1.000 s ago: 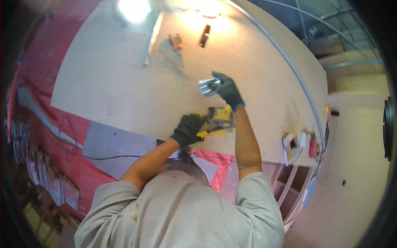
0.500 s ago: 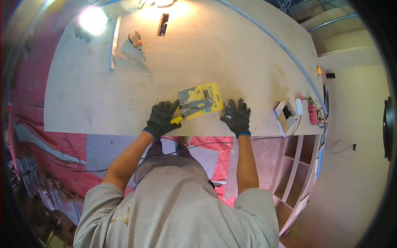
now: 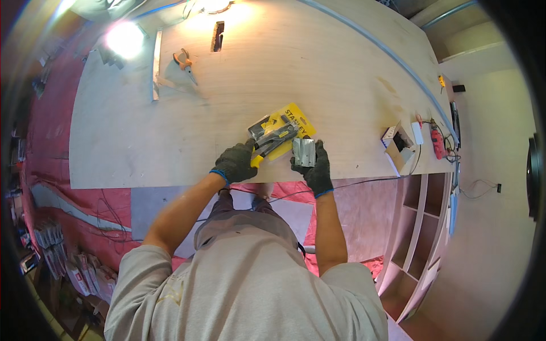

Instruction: The person removes a tool from its packaging, handles several metal components on a table, and uses a pair of pliers to adjust a component inserted into the tool.

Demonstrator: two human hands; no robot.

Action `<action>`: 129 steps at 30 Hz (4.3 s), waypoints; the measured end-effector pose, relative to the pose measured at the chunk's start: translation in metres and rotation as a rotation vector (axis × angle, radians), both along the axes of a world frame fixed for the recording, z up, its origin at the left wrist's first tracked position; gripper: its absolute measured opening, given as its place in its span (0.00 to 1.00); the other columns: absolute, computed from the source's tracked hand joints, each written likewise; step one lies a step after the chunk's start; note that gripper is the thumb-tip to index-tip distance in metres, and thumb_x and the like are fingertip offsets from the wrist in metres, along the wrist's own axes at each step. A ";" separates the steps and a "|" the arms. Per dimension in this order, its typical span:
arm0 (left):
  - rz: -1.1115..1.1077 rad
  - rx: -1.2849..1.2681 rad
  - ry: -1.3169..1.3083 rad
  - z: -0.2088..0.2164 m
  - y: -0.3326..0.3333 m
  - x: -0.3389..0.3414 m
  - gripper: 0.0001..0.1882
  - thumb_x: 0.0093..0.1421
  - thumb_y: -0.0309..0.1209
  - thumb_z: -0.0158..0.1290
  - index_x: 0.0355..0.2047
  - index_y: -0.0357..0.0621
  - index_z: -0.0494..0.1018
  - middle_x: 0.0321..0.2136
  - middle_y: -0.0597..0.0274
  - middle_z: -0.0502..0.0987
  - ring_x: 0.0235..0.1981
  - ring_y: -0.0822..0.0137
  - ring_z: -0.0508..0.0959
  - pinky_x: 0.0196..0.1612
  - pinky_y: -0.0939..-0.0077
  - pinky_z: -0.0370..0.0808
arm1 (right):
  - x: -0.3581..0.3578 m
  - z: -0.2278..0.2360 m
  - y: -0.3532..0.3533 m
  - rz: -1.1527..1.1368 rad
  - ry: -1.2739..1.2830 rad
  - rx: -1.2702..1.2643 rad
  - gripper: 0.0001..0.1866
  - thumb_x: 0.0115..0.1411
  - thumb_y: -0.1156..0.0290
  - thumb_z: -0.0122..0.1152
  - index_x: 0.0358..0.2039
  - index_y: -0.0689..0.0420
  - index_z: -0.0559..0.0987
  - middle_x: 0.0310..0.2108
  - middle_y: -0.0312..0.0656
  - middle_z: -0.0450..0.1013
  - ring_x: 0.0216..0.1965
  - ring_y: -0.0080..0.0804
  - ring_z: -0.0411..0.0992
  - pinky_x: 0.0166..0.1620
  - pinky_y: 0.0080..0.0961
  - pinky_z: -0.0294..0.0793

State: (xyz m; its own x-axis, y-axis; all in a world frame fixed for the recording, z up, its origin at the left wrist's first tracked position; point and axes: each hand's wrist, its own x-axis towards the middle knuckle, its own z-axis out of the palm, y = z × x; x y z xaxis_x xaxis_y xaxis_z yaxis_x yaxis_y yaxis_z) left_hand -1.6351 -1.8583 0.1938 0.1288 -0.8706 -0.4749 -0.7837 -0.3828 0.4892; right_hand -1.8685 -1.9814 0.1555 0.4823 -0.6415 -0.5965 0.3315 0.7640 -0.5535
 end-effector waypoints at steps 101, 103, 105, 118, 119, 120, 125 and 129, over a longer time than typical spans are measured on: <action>-0.169 -0.059 0.001 -0.025 0.025 -0.016 0.50 0.52 0.42 0.60 0.68 0.33 0.47 0.47 0.37 0.70 0.46 0.40 0.75 0.43 0.49 0.75 | 0.034 -0.003 0.088 0.456 0.886 -0.930 0.20 0.62 0.65 0.55 0.49 0.67 0.70 0.43 0.64 0.74 0.46 0.64 0.72 0.46 0.50 0.73; -0.166 -0.007 -0.002 -0.021 0.024 -0.015 0.51 0.51 0.41 0.60 0.68 0.34 0.46 0.46 0.36 0.70 0.45 0.39 0.75 0.44 0.49 0.75 | 0.032 -0.014 0.087 0.482 0.848 -0.915 0.24 0.62 0.65 0.55 0.52 0.70 0.69 0.45 0.65 0.73 0.47 0.65 0.72 0.48 0.49 0.73; -0.158 -0.026 -0.015 -0.019 0.022 -0.016 0.51 0.51 0.40 0.60 0.68 0.34 0.45 0.45 0.36 0.71 0.44 0.39 0.76 0.43 0.48 0.75 | 0.032 -0.012 0.084 0.566 0.985 -1.034 0.26 0.62 0.65 0.55 0.54 0.71 0.68 0.45 0.65 0.73 0.47 0.64 0.72 0.49 0.49 0.73; -0.066 0.125 -0.121 -0.003 0.012 -0.038 0.54 0.47 0.32 0.62 0.68 0.33 0.42 0.43 0.35 0.72 0.43 0.39 0.77 0.43 0.49 0.76 | 0.037 -0.019 0.094 0.556 0.934 -0.956 0.20 0.62 0.69 0.53 0.51 0.67 0.69 0.43 0.63 0.73 0.43 0.61 0.73 0.45 0.48 0.73; -0.060 0.135 -0.112 -0.004 0.012 -0.038 0.55 0.46 0.33 0.63 0.68 0.33 0.42 0.43 0.34 0.72 0.43 0.38 0.77 0.44 0.49 0.76 | 0.038 -0.015 0.094 0.570 0.944 -0.934 0.20 0.62 0.70 0.53 0.51 0.67 0.69 0.43 0.63 0.73 0.43 0.61 0.73 0.45 0.47 0.73; -0.054 0.140 -0.131 -0.006 0.011 -0.037 0.55 0.46 0.33 0.63 0.68 0.33 0.42 0.43 0.34 0.72 0.43 0.37 0.77 0.44 0.49 0.76 | 0.042 -0.023 0.094 0.601 0.991 -1.041 0.21 0.61 0.70 0.54 0.52 0.67 0.69 0.44 0.64 0.72 0.44 0.59 0.73 0.46 0.46 0.73; -0.068 0.180 -0.103 0.003 0.007 -0.037 0.55 0.51 0.39 0.61 0.69 0.32 0.40 0.45 0.33 0.71 0.44 0.41 0.78 0.45 0.52 0.76 | 0.051 -0.026 0.114 0.310 0.974 -1.165 0.18 0.59 0.73 0.55 0.49 0.67 0.71 0.45 0.64 0.72 0.42 0.59 0.74 0.43 0.48 0.74; -0.057 0.140 -0.044 -0.003 -0.001 -0.030 0.54 0.50 0.37 0.61 0.69 0.32 0.40 0.45 0.32 0.72 0.44 0.40 0.78 0.46 0.52 0.76 | 0.040 -0.021 0.131 0.485 0.871 -0.979 0.17 0.59 0.71 0.54 0.48 0.61 0.74 0.46 0.60 0.72 0.46 0.56 0.73 0.45 0.48 0.74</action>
